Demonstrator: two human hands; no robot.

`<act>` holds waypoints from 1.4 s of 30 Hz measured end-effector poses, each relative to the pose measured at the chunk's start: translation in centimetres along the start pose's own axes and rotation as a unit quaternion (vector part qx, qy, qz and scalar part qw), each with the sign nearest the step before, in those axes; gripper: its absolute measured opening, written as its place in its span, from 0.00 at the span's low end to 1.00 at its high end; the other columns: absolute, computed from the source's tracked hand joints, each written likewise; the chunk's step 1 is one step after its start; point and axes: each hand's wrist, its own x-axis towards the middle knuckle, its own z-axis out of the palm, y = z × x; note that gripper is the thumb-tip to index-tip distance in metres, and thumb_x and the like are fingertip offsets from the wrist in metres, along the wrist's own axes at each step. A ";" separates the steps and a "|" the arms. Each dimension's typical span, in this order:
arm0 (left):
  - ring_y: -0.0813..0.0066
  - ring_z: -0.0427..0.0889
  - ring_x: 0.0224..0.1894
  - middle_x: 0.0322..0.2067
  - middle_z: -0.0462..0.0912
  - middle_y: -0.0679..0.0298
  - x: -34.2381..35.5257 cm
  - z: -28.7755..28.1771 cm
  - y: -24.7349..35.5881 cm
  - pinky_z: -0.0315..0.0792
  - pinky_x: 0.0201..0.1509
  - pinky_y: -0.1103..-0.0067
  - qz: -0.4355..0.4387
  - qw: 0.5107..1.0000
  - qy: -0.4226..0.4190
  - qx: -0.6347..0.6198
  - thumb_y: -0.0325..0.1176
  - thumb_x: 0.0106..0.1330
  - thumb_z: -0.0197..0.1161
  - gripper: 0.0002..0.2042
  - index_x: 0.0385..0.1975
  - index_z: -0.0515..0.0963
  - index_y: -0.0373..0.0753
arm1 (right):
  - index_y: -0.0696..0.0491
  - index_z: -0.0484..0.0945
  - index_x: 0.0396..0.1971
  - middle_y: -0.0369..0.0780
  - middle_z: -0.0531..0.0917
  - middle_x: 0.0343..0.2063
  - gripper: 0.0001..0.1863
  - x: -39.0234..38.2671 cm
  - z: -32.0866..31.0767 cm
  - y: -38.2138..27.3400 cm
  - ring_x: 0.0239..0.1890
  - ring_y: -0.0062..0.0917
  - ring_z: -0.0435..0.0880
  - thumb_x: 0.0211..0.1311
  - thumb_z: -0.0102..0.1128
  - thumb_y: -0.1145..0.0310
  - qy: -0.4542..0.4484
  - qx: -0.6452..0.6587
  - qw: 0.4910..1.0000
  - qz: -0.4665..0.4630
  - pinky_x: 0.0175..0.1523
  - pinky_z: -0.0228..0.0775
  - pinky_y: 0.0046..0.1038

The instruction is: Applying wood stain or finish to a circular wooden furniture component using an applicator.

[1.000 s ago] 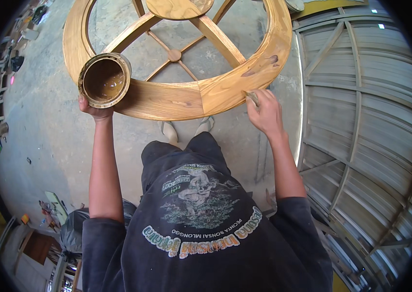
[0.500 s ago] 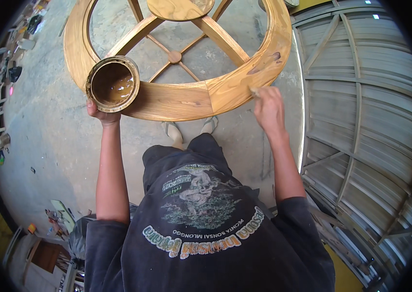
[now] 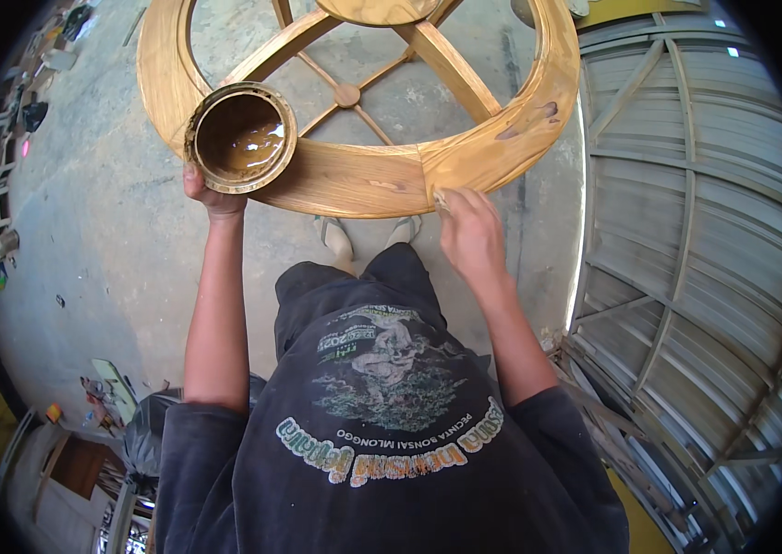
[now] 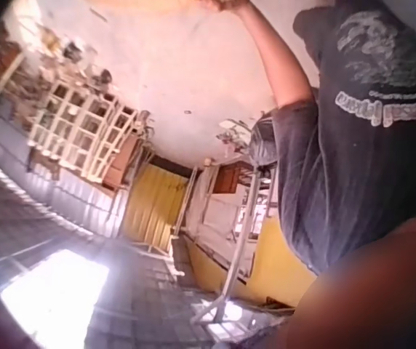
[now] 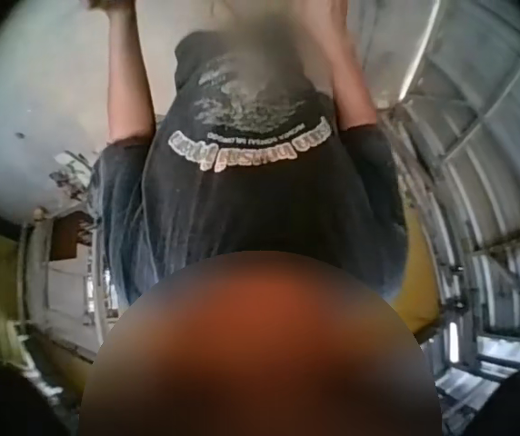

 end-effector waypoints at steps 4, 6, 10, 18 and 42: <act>0.55 0.76 0.60 0.58 0.75 0.49 -0.4 0.3 0.5 0.67 0.67 0.61 0.014 0.999 -0.012 0.027 0.59 0.60 0.47 0.38 0.61 0.69 0.31 | 0.57 0.83 0.40 0.45 0.83 0.40 0.16 0.1 -2.7 2.1 0.40 0.42 0.83 0.46 0.63 0.79 -0.019 0.109 0.990 -0.093 0.46 0.75 0.38; 0.54 0.76 0.60 0.58 0.75 0.48 -0.2 0.1 0.2 0.67 0.68 0.61 0.026 0.999 -0.024 0.014 0.58 0.60 0.47 0.38 0.61 0.69 0.29 | 0.55 0.83 0.41 0.44 0.83 0.42 0.18 0.6 -3.3 3.3 0.43 0.41 0.82 0.46 0.63 0.79 -0.037 0.094 0.984 -0.144 0.48 0.75 0.37; 0.57 0.75 0.60 0.58 0.75 0.49 0.3 0.1 -0.4 0.67 0.67 0.63 0.044 0.999 -0.009 0.008 0.58 0.60 0.48 0.38 0.61 0.67 0.29 | 0.48 0.83 0.47 0.38 0.83 0.49 0.24 3.3 -3.8 6.0 0.52 0.40 0.80 0.46 0.62 0.81 -0.076 -0.012 0.947 -0.312 0.54 0.74 0.38; 0.62 0.76 0.58 0.55 0.77 0.53 0.2 0.7 -0.1 0.69 0.65 0.69 0.075 0.997 -0.002 0.017 0.56 0.62 0.48 0.37 0.60 0.67 0.28 | 0.46 0.83 0.49 0.32 0.82 0.53 0.24 7.4 -2.7 6.6 0.50 0.36 0.77 0.48 0.61 0.78 -0.124 -0.045 0.901 -0.413 0.53 0.70 0.37; 0.69 0.78 0.51 0.48 0.80 0.59 1.0 0.6 0.7 0.72 0.59 0.71 -0.019 0.931 -0.031 -0.362 0.58 0.68 0.45 0.29 0.51 0.74 0.37 | 0.55 0.82 0.43 0.42 0.83 0.42 0.20 8.9 -1.3 3.9 0.47 0.35 0.80 0.47 0.55 0.84 -0.118 -0.018 0.883 -0.453 0.50 0.69 0.35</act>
